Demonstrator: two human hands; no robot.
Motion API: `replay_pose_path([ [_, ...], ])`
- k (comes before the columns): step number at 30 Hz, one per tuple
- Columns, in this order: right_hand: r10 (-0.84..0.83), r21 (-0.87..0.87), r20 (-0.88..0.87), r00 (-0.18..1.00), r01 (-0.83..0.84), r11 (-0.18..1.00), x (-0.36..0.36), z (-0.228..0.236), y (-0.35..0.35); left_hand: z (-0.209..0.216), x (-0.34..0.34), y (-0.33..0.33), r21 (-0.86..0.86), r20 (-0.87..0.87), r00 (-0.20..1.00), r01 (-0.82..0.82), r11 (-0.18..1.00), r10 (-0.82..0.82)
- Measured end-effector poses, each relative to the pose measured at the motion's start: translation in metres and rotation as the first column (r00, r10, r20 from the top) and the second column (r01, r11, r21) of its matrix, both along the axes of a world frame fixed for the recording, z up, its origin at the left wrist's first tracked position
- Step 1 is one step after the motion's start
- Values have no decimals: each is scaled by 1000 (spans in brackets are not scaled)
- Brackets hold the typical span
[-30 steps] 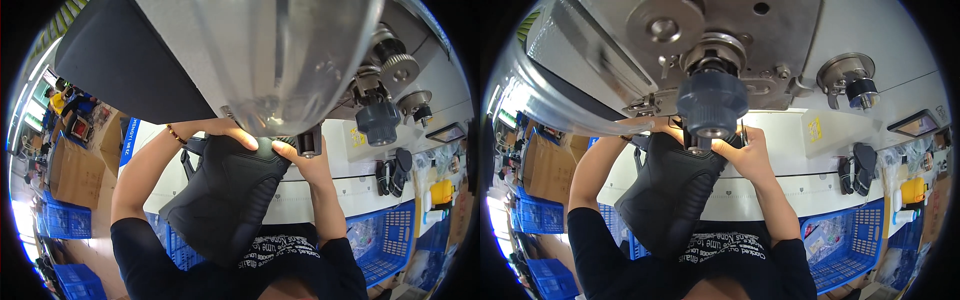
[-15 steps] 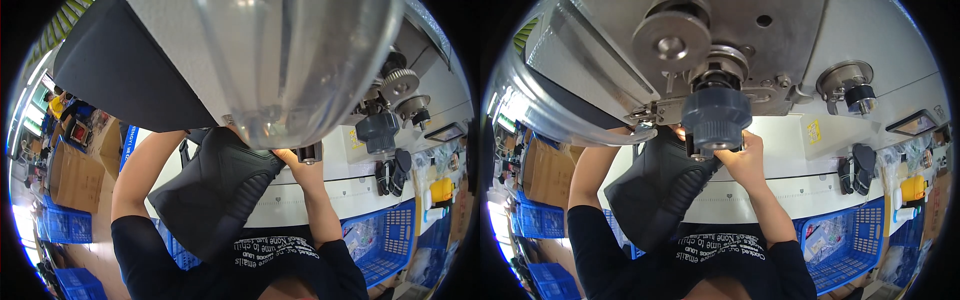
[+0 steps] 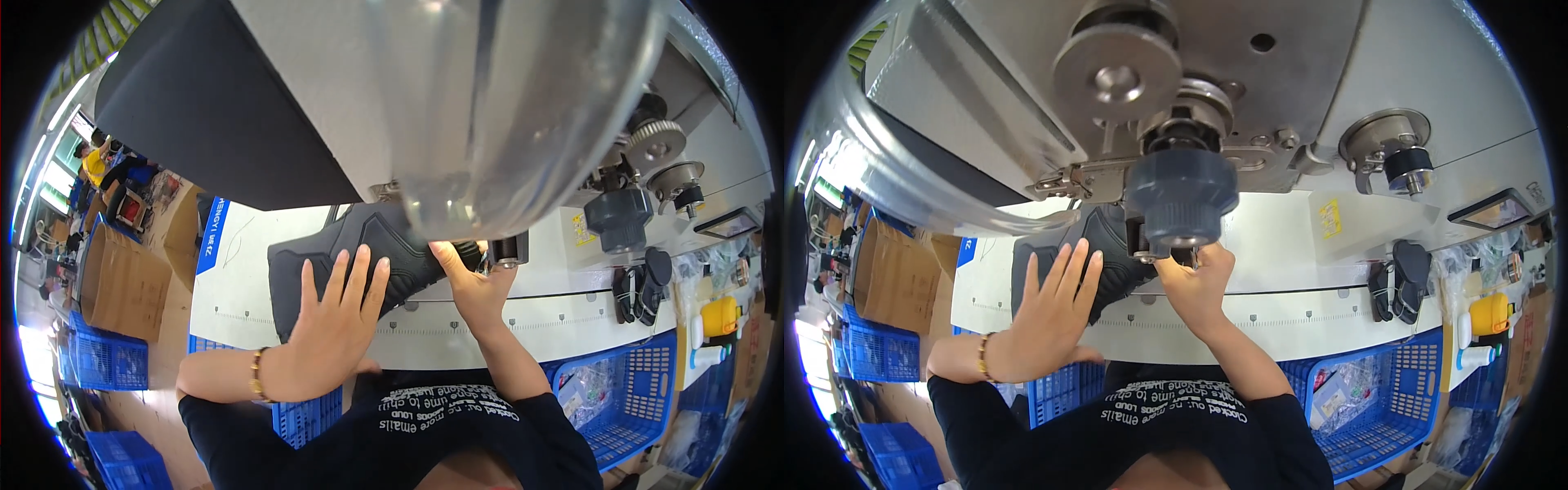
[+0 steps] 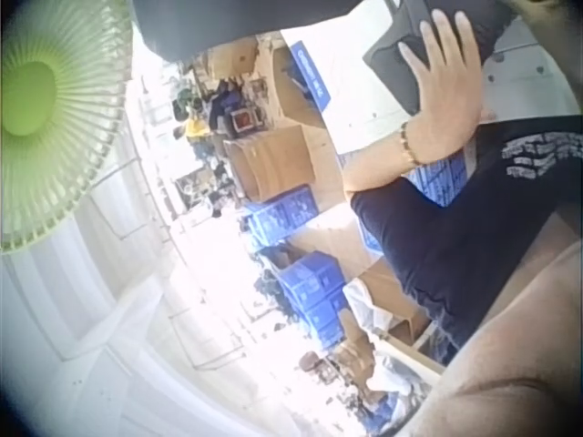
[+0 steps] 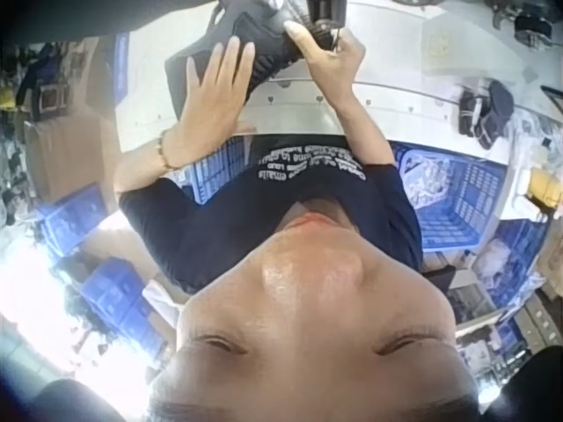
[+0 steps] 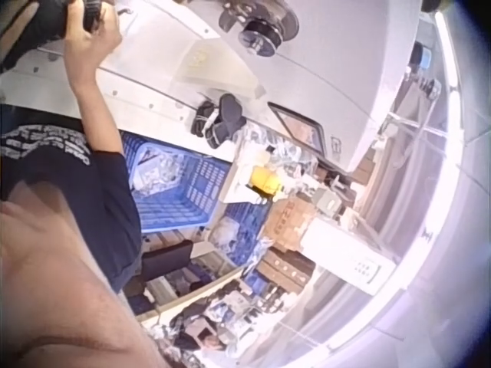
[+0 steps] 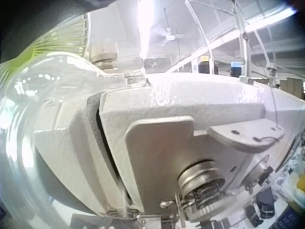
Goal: Sewing and trimming components of a black leather motorcycle boot using an industrial sewing machine.
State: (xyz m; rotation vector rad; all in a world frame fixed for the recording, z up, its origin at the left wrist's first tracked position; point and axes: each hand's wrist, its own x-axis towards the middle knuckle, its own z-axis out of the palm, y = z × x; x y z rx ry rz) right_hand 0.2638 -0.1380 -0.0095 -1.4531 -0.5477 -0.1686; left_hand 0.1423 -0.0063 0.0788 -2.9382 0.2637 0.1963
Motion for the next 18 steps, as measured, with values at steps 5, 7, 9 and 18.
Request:
replay_pose_path([
  [5,-79,104,-71,994,86,991,-3,7,7,-21,10,16,-178,209,978,50,983,-12],
  [7,-1,180,-102,995,20,983,-2,7,8,-22,12,18,-169,228,973,68,983,-28],
  [9,94,95,-108,990,-84,992,3,8,-1,-21,12,20,-160,247,968,79,984,-38],
  [18,290,-450,28,957,-247,858,15,21,-17,-109,-2,-5,-73,601,799,22,997,27],
])
